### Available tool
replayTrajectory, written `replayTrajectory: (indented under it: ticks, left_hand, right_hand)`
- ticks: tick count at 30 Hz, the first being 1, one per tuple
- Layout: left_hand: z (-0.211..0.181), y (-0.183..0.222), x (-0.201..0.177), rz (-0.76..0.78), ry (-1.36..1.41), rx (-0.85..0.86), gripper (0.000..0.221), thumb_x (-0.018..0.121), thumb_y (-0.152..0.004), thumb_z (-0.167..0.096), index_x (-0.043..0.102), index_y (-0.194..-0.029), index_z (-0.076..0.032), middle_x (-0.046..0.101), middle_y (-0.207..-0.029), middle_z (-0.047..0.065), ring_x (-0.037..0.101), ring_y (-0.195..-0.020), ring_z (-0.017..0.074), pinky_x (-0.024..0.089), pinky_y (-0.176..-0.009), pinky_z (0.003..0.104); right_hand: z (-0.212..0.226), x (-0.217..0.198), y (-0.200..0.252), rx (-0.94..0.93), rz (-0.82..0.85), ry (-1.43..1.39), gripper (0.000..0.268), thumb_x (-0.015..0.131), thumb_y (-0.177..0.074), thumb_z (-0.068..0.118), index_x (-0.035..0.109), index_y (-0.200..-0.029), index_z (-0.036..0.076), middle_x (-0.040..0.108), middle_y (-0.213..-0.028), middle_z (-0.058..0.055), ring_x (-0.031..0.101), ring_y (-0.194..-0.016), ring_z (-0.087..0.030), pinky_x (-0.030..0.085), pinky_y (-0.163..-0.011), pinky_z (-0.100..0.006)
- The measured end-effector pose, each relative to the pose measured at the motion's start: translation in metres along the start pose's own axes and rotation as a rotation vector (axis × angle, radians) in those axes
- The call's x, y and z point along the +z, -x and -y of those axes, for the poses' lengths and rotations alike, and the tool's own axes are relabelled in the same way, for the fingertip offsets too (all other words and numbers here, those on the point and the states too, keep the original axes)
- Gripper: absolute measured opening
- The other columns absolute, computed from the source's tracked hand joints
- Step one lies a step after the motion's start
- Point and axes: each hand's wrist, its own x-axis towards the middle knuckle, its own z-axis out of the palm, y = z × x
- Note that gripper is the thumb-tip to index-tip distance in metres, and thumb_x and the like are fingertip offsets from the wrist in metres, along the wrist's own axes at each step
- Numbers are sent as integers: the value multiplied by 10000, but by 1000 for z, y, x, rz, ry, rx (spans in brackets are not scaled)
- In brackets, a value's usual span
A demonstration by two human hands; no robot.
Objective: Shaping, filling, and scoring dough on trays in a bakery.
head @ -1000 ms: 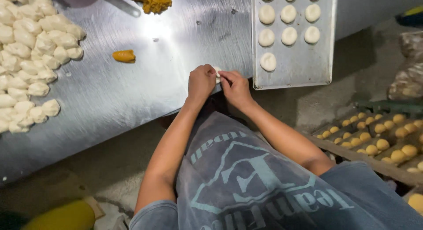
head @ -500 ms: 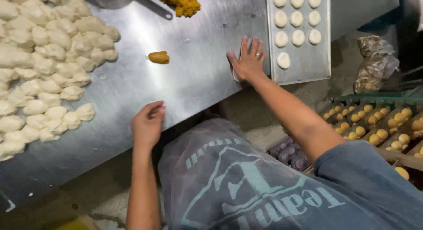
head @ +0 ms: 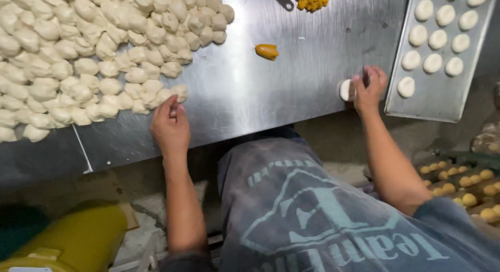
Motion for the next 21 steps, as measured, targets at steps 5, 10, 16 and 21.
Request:
replayTrajectory:
  ticks: [5,10,16,21]
  left_hand:
    - [3,-24,2,8,-547,298,444,826,-834,-100,736,-1263,-33,623,-1028,209,609,-954,380,508,-844,455]
    - [9,-30,23,-117,-528,579,335,957,-794,-129,677,-928,-4,587,-1122,189,571,-1077,382,491,-929,488]
    - [-44,28,109,20,360,275,290,772,-1054,6,520,-1197,16,636,-1042,167,612,-820,183,543,-740,271]
    - [-132,72,199,141,613,21,369,689,-1141,-45,457,-1426,-17,701,-1147,242,704,-816,228,607,-670,328]
  right_hand:
    - [1,-36,63,168,42,-145,378,845,-950,208,574,-1176,72,577,-1211,-158,575,-1129,-356,477,-994,-439]
    - [-25,-125,55,676,-43,-1305,408,721,-925,91,523,-1281,68,644,-1181,-86,667,-1096,-247,555,-968,-442]
    - [-133,-194,56,697,-179,-1831,400,620,-1021,123,543,-1375,-47,653,-1347,-198,661,-1261,-365,511,-1134,-496]
    - [-191,-160,40,762,-151,-1601,372,570,-1000,104,565,-1357,-2,657,-1330,-176,629,-1243,-382,525,-1078,-532]
